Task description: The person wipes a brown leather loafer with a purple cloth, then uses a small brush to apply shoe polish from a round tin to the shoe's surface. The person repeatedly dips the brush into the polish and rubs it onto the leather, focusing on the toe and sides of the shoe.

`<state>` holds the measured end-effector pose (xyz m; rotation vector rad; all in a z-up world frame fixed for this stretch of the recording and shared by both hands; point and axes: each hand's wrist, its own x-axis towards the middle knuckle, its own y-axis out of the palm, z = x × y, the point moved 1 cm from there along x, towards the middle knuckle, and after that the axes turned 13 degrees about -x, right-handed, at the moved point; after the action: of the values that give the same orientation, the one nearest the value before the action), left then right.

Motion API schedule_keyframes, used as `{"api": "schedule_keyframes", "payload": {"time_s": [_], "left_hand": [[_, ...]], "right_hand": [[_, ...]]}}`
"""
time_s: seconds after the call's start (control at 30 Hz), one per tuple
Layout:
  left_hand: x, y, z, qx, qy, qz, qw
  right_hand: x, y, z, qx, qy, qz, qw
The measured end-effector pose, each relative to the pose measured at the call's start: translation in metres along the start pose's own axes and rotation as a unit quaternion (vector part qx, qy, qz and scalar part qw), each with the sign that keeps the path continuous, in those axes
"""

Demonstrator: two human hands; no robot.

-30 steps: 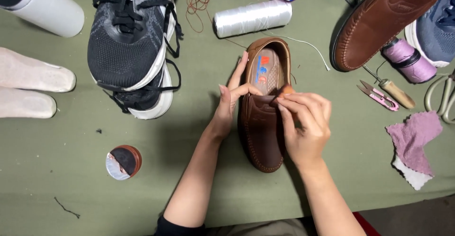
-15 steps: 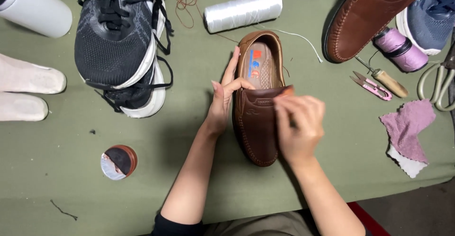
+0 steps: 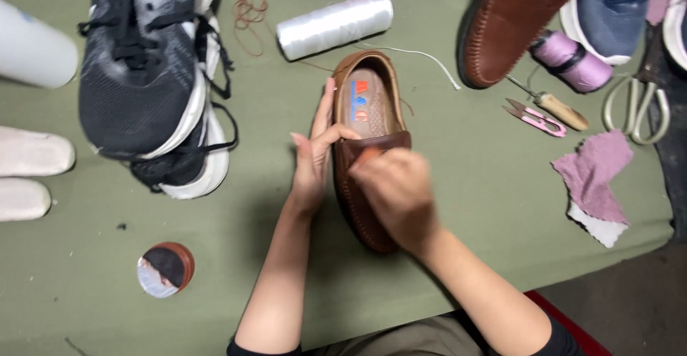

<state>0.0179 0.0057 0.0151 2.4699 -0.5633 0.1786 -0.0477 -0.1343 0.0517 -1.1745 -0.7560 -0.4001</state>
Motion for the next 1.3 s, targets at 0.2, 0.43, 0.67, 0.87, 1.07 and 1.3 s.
{"api": "schedule_keyframes", "payload": {"time_s": [0.2,0.43,0.67,0.87,1.07,1.3], "left_hand": [[0.0,0.007,-0.005,0.016,0.002,-0.005,1.0],[-0.001,0.008,-0.008,0.011,0.006,-0.008,1.0],[-0.002,0.001,-0.005,-0.004,-0.008,-0.003,1.0],[-0.002,0.0,-0.006,-0.02,-0.01,-0.003,1.0],[-0.002,0.003,-0.013,-0.028,-0.027,0.001,0.999],[-0.001,-0.001,-0.009,-0.029,-0.026,0.004,0.999]], "right_hand": [[0.007,-0.009,0.0,0.059,0.058,0.028,0.996],[0.005,-0.002,0.002,0.009,-0.014,0.028,0.999],[-0.001,0.015,0.001,0.019,-0.057,0.02,0.998],[0.009,0.012,0.01,-0.045,-0.059,0.031,0.997],[0.01,0.013,0.008,-0.039,-0.067,0.02,0.997],[-0.004,0.014,0.015,-0.072,-0.076,0.025,0.994]]}}
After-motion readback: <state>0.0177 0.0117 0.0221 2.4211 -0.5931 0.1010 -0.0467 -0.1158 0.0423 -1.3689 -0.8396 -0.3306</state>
